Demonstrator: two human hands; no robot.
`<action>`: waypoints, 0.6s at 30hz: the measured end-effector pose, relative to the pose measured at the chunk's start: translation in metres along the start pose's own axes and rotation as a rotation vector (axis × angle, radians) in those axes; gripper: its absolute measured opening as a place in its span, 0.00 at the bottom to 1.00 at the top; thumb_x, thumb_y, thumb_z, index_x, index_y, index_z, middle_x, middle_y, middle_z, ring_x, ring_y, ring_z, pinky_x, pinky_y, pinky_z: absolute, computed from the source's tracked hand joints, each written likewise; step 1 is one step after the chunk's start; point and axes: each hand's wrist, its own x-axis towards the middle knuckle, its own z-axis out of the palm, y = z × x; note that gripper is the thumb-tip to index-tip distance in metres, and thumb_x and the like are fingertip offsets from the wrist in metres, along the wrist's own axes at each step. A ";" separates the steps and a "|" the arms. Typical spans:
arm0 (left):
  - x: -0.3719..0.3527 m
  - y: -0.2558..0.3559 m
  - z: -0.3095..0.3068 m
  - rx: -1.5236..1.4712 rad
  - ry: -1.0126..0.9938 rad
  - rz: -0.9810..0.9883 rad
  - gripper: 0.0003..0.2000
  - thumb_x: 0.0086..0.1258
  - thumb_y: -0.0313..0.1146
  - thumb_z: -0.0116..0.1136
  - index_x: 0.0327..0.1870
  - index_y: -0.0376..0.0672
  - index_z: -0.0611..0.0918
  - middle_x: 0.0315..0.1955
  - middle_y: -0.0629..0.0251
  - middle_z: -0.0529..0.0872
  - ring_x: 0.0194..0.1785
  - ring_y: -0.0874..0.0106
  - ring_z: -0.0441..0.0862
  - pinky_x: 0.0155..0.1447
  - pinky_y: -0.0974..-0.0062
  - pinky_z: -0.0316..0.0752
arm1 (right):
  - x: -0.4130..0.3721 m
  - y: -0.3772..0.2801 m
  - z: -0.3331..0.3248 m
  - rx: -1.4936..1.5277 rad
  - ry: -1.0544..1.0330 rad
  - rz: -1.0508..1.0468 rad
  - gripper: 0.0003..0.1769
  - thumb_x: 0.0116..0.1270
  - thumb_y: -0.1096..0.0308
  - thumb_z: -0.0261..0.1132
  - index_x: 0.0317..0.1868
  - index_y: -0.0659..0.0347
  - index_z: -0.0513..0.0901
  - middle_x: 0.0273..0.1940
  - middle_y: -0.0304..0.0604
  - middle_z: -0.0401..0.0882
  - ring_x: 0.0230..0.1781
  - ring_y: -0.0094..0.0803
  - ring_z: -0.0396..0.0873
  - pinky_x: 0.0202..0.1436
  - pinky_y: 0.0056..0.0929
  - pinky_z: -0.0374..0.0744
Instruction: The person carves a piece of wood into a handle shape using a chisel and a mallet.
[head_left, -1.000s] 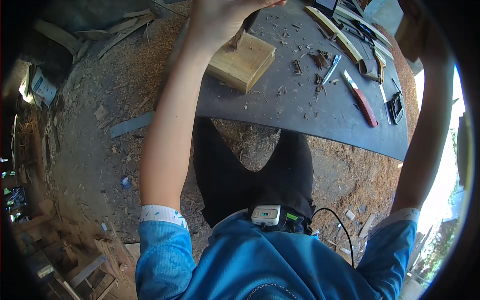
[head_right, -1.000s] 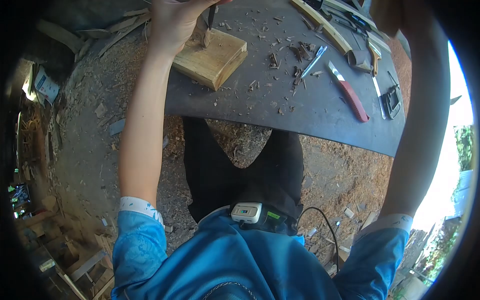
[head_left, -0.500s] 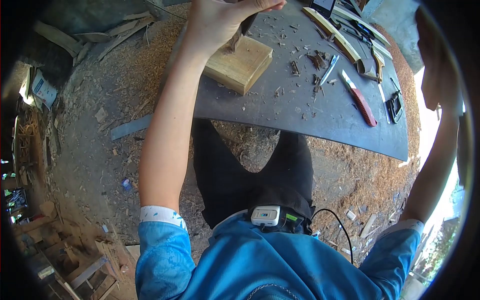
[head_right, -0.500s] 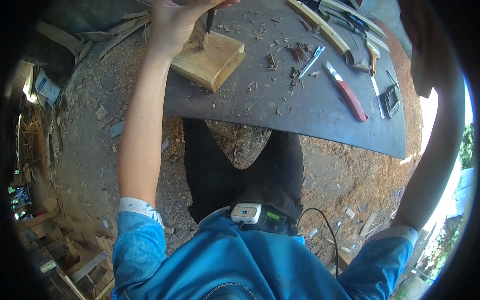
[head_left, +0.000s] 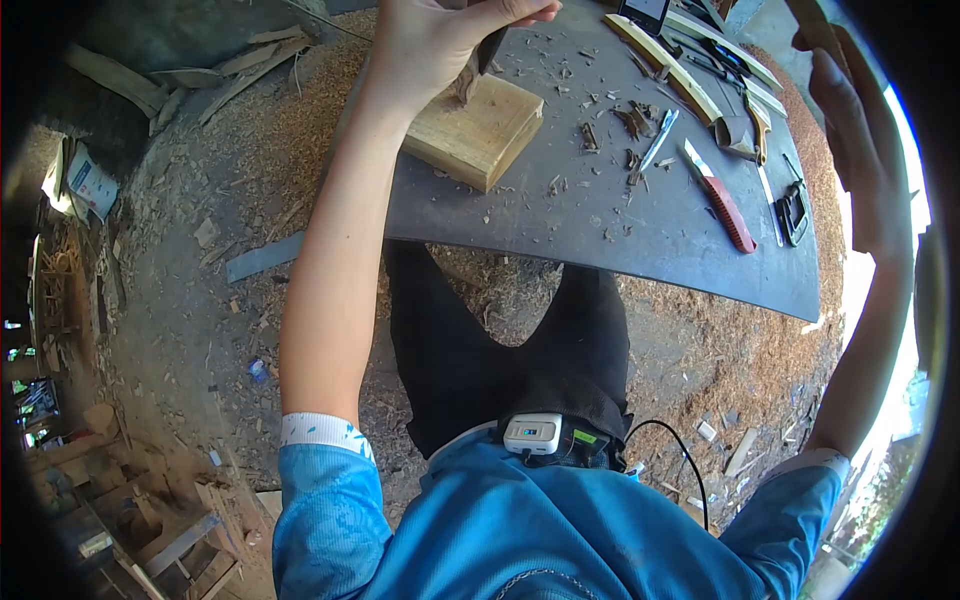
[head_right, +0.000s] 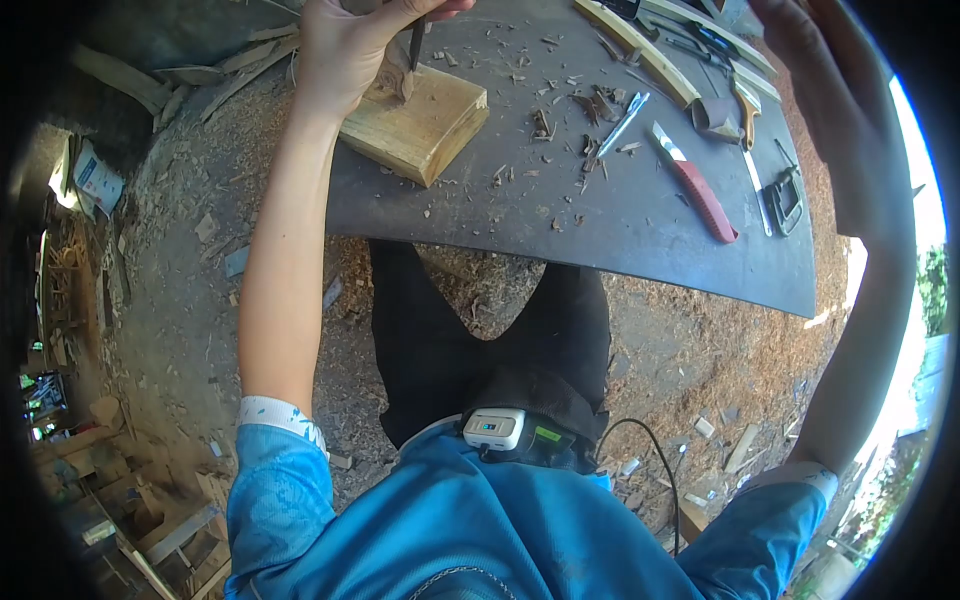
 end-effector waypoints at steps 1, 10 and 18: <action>0.001 0.000 -0.001 0.009 -0.004 0.006 0.20 0.71 0.27 0.73 0.30 0.51 0.68 0.33 0.62 0.90 0.40 0.73 0.91 0.47 0.72 0.91 | -0.004 0.001 -0.006 0.136 0.055 0.079 0.37 0.81 0.33 0.48 0.50 0.66 0.75 0.23 0.37 0.73 0.14 0.20 0.70 0.15 0.22 0.65; -0.001 0.001 -0.001 0.004 -0.012 0.011 0.19 0.71 0.27 0.72 0.32 0.50 0.68 0.33 0.63 0.90 0.41 0.73 0.91 0.46 0.71 0.91 | -0.001 0.020 -0.005 0.322 -0.018 -0.025 0.35 0.82 0.34 0.46 0.45 0.64 0.73 0.23 0.41 0.72 0.11 0.25 0.68 0.13 0.25 0.65; -0.001 -0.001 -0.004 0.004 -0.028 0.014 0.20 0.71 0.27 0.72 0.32 0.51 0.66 0.34 0.62 0.90 0.41 0.72 0.92 0.47 0.71 0.91 | 0.007 0.038 -0.048 0.854 -0.402 -0.031 0.33 0.82 0.36 0.50 0.48 0.63 0.75 0.36 0.51 0.82 0.33 0.34 0.83 0.35 0.37 0.80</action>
